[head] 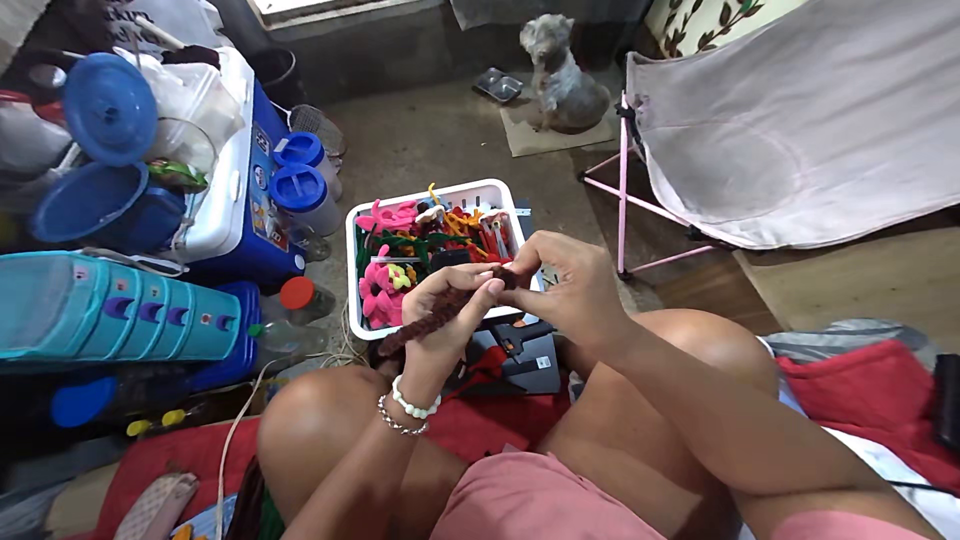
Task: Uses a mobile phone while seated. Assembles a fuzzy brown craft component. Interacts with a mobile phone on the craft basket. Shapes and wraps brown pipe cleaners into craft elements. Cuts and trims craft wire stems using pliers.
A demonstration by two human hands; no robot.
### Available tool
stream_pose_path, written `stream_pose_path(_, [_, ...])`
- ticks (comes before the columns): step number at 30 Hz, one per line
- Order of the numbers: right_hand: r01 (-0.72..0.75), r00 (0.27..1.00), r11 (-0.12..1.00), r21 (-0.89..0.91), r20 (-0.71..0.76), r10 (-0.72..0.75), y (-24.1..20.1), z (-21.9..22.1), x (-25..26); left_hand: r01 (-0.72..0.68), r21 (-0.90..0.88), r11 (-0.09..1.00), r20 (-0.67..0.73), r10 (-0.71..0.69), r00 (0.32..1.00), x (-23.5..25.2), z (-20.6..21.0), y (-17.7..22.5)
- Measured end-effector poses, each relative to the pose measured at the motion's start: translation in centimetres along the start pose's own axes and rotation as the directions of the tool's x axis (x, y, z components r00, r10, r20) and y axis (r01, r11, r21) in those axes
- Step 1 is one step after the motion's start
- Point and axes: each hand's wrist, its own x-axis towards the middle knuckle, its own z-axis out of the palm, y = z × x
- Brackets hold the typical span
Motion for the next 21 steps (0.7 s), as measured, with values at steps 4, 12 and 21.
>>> stream_pose_path(4, [0.034, 0.999, 0.999, 0.027, 0.005, -0.034, 0.2, 0.2, -0.2, 0.113, -0.096, 0.989, -0.019, -0.115, 0.993, 0.0, -0.2, 0.2])
stream_pose_path(12, [0.093, 0.991, 0.99, 0.11, 0.086, -0.103, 0.6, -0.6, 0.5, 0.158, -0.036, 0.987, 0.067, -0.155, 0.986, 0.7, -1.7, 1.2])
stream_pose_path(21, [0.115, 0.992, 0.985, 0.129, 0.034, -0.12, 0.4, 0.2, 0.4, 0.141, 0.012, 0.99, 0.012, -0.141, 0.99, 0.3, -0.8, 0.6])
